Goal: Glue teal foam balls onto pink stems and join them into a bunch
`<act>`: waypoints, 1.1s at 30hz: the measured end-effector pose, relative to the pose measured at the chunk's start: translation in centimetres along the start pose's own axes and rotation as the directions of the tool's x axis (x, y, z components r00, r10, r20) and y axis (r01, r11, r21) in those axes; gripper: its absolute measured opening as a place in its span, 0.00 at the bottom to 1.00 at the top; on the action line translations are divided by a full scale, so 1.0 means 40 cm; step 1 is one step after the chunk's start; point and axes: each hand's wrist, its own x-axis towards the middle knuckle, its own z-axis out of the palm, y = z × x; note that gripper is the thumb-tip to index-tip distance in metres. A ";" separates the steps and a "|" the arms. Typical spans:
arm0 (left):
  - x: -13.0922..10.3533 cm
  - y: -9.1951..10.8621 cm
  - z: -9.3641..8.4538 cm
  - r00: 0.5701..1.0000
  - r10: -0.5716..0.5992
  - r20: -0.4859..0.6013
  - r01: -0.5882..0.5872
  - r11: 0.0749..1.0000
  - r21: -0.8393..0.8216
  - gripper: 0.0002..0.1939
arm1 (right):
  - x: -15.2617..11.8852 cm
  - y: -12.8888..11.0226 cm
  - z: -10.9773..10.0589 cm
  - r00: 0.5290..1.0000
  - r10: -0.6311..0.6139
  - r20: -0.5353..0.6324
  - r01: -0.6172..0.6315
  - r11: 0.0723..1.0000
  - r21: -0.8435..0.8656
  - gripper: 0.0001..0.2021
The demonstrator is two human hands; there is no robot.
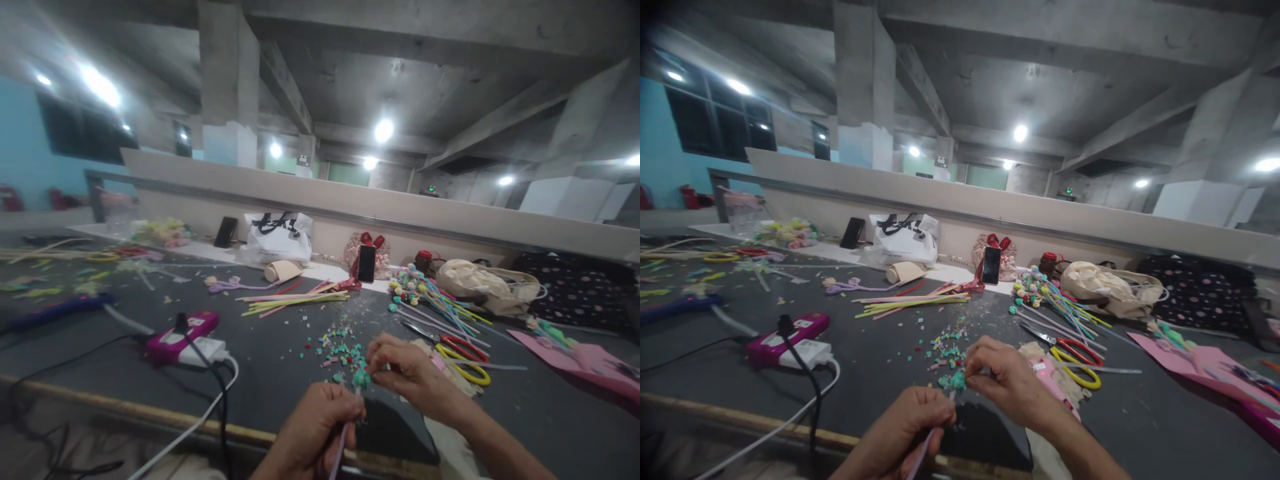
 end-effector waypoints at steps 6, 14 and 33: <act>0.005 0.000 -0.003 1.000 -0.005 0.013 0.004 0.993 0.122 0.09 | 0.003 -0.020 0.001 0.997 -0.059 0.052 0.065 0.989 -0.134 0.03; 0.010 0.000 0.000 1.000 0.006 -0.021 -0.002 0.979 0.206 0.10 | 0.011 -0.042 -0.004 0.988 -0.063 0.140 0.105 0.944 -0.314 0.04; 0.011 -0.010 -0.005 0.998 0.058 0.029 -0.064 0.957 0.285 0.11 | 0.034 -0.066 -0.007 0.959 -0.058 0.277 0.191 0.855 -0.483 0.04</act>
